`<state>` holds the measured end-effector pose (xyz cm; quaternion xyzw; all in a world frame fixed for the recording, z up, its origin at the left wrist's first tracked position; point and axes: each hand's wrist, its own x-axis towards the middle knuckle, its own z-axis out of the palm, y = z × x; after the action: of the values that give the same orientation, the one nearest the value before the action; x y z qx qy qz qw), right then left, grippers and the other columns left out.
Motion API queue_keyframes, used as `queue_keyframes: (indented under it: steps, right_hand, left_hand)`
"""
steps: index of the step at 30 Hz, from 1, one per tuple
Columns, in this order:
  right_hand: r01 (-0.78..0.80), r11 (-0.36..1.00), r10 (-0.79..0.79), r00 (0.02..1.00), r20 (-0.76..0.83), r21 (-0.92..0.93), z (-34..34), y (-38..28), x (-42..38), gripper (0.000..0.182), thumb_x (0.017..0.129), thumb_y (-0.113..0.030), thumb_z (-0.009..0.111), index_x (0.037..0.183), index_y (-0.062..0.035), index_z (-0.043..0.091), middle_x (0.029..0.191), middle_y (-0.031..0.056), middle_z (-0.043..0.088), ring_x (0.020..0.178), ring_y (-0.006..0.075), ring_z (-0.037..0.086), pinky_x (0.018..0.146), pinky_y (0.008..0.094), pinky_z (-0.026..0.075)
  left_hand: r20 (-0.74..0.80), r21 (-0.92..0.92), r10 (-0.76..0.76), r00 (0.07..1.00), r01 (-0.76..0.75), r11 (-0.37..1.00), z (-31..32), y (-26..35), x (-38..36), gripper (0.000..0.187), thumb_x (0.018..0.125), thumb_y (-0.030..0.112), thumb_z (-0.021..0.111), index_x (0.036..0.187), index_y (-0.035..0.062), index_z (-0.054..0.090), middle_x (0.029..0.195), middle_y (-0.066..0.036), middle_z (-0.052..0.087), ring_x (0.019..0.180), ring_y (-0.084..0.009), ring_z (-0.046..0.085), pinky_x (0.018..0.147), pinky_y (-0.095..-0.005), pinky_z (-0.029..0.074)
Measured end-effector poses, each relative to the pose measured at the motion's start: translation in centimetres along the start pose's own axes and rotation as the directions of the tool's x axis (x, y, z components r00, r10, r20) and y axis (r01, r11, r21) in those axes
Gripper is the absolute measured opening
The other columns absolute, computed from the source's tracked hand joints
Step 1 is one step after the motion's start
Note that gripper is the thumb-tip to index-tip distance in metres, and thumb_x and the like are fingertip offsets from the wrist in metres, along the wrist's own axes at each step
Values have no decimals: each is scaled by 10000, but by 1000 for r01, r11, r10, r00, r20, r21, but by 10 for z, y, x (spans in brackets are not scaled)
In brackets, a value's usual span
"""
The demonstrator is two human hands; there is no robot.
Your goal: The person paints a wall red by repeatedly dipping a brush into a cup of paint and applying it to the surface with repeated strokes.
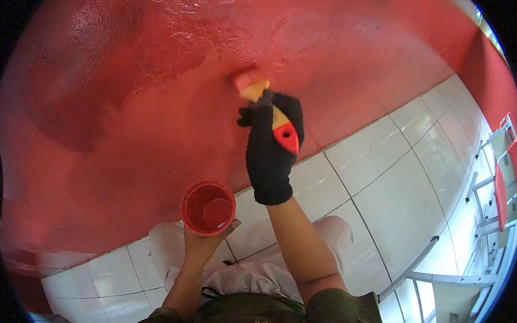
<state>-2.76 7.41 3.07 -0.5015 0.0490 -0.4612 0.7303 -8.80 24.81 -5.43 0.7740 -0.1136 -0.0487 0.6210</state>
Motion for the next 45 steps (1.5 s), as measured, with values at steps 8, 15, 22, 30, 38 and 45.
queue_keyframes:
  steps: [8, 15, 22, 30, 38, 45]
  right_hand:
    - [209, 972, -212, 977, 16, 104, 22, -44, 23, 273, 961, -214, 491, 1084, 29, 465, 889, 193, 624, 739, 269, 654, 674, 372, 530]
    - [44, 997, -47, 998, -35, -65, -38, 42, -30, 262, 965, -249, 503, 1025, 5, 482, 831, 139, 631, 716, 209, 645, 657, 333, 528]
    - [-59, 998, 53, 986, -158, -35, -63, 26, -18, 240, 952, -218, 511, 1025, 9, 479, 835, 168, 618, 714, 239, 649, 638, 347, 534]
    - [219, 973, -214, 975, -66, 75, -18, -38, 56, 253, 956, -216, 507, 1036, 20, 464, 847, 164, 614, 711, 240, 644, 639, 351, 531]
    - [34, 994, -22, 992, -124, 99, -46, 10, 32, 251, 946, -213, 506, 1032, 21, 473, 831, 160, 612, 690, 237, 642, 615, 359, 540]
    - [160, 982, -144, 977, -157, 100, -31, -28, 42, 295, 946, -249, 505, 1064, 16, 451, 871, 174, 625, 758, 257, 655, 689, 360, 535]
  left_hand:
    - [24, -76, -61, 998, 63, 995, 3, 0, 2, 720, 578, 176, 890, 1179, 30, 521, 1118, -100, 616, 1020, -199, 605, 839, -331, 506]
    - [-19, -4, 22, 1000, -22, 1000, 4, 7, 4, 724, 579, 187, 891, 1180, 26, 521, 1117, -104, 617, 1015, -194, 608, 838, -329, 506]
    - [27, 29, 84, 996, -85, 996, 4, 7, 3, 636, 622, 55, 851, 1153, 31, 503, 1054, -66, 611, 940, -161, 607, 788, -301, 518]
    - [37, -20, 52, 998, -52, 998, 6, 8, -2, 615, 613, 70, 861, 1126, 28, 524, 1027, -62, 624, 929, -156, 612, 776, -303, 522]
    - [21, 19, 66, 998, -67, 998, 3, 15, -4, 593, 618, 43, 850, 1118, 29, 531, 1004, -66, 632, 890, -146, 619, 771, -299, 521]
    - [50, 16, 55, 997, -56, 998, 3, 5, -4, 558, 637, 6, 823, 1113, 30, 531, 979, -51, 633, 877, -140, 619, 770, -297, 520]
